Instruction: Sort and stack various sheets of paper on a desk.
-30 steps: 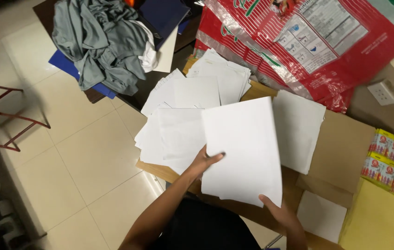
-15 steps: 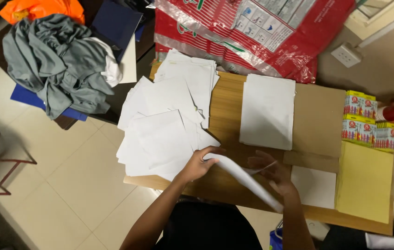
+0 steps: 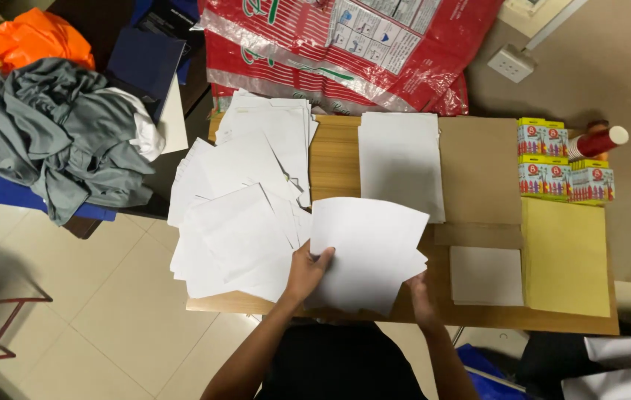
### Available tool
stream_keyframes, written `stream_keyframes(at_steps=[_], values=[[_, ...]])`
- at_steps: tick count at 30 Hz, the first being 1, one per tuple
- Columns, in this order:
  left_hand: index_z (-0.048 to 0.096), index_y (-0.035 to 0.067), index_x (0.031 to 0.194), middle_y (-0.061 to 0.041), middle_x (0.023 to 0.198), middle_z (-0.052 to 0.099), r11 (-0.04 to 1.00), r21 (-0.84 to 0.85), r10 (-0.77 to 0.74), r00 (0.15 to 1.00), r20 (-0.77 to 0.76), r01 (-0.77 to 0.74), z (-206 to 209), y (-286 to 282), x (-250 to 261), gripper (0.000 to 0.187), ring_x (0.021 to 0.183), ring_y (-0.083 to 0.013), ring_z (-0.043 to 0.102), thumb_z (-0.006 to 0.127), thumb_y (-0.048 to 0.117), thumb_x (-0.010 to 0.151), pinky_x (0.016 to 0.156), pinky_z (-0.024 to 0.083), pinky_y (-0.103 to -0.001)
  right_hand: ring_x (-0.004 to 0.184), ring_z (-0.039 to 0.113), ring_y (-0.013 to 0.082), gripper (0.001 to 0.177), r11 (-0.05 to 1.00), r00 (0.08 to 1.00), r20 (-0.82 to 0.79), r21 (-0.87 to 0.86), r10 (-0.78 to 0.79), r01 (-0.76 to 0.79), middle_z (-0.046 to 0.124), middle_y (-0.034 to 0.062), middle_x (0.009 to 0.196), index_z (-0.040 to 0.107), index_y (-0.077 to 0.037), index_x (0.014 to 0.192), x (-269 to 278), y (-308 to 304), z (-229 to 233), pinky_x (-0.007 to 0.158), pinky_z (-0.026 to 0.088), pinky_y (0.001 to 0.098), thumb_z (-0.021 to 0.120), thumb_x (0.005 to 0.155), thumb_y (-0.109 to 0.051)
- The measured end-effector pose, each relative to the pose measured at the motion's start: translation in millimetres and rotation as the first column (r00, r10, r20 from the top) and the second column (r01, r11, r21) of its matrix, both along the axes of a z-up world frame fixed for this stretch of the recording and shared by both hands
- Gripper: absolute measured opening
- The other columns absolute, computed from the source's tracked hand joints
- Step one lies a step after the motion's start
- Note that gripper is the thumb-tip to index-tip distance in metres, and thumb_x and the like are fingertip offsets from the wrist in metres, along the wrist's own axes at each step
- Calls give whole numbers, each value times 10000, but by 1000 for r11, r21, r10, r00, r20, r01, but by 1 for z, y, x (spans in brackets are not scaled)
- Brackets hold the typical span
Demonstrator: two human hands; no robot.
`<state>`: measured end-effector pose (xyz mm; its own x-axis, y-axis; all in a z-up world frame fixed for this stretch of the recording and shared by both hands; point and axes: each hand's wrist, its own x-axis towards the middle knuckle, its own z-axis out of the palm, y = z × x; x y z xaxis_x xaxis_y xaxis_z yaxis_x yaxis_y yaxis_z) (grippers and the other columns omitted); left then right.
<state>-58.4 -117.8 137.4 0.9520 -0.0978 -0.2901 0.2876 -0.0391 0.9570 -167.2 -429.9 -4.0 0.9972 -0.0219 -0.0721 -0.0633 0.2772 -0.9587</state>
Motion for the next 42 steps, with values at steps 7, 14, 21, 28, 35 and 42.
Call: stream_keyframes(at_steps=[7,14,21,28,35,42], values=[[631,-60,1184,-104,998,760,989,-141,43,999,-30,-46,-40,-16,-21,336,880,-134,682,712,187,973,788,576,-300,1165,560,220,465,940,987,-73,-323,-143,112,607,173,1299,493,61,1424,7,27,45,1010,450,375,611,1027,-150],[500,-8,1229,-58,1072,562,966,-260,114,911,396,-8,-38,-21,-19,213,945,-97,541,546,62,1033,831,472,-244,1014,637,161,373,902,966,49,-349,-253,254,673,103,1145,543,39,1281,22,25,37,864,527,316,642,1000,-187],[443,45,1160,-58,991,475,972,-233,89,970,227,-34,-67,-18,-20,240,869,-114,456,477,-69,952,741,416,-238,987,674,207,302,812,952,-53,-538,-302,228,726,136,1122,651,23,1243,17,24,-2,850,548,348,654,1018,-180],[459,68,1074,-57,988,545,983,-181,92,924,370,-25,-40,-18,-10,181,921,-134,539,570,76,931,829,461,-280,1091,651,237,247,885,963,87,-378,-257,270,696,154,1164,636,5,1217,19,39,34,961,531,373,638,1048,-175],[403,91,934,-29,898,485,943,-327,51,950,309,56,-31,-13,-14,309,817,-119,430,668,241,885,740,404,-279,1049,636,218,256,886,968,24,-398,-248,237,690,138,1123,640,6,1212,25,42,37,930,525,359,627,1050,-192],[410,102,912,-15,873,466,970,-242,67,952,299,8,-41,-12,-18,267,805,-114,407,652,214,921,744,392,-273,1008,622,200,267,889,974,-15,-414,-224,198,684,122,1083,644,7,1207,37,40,35,899,519,346,616,1051,-208]])
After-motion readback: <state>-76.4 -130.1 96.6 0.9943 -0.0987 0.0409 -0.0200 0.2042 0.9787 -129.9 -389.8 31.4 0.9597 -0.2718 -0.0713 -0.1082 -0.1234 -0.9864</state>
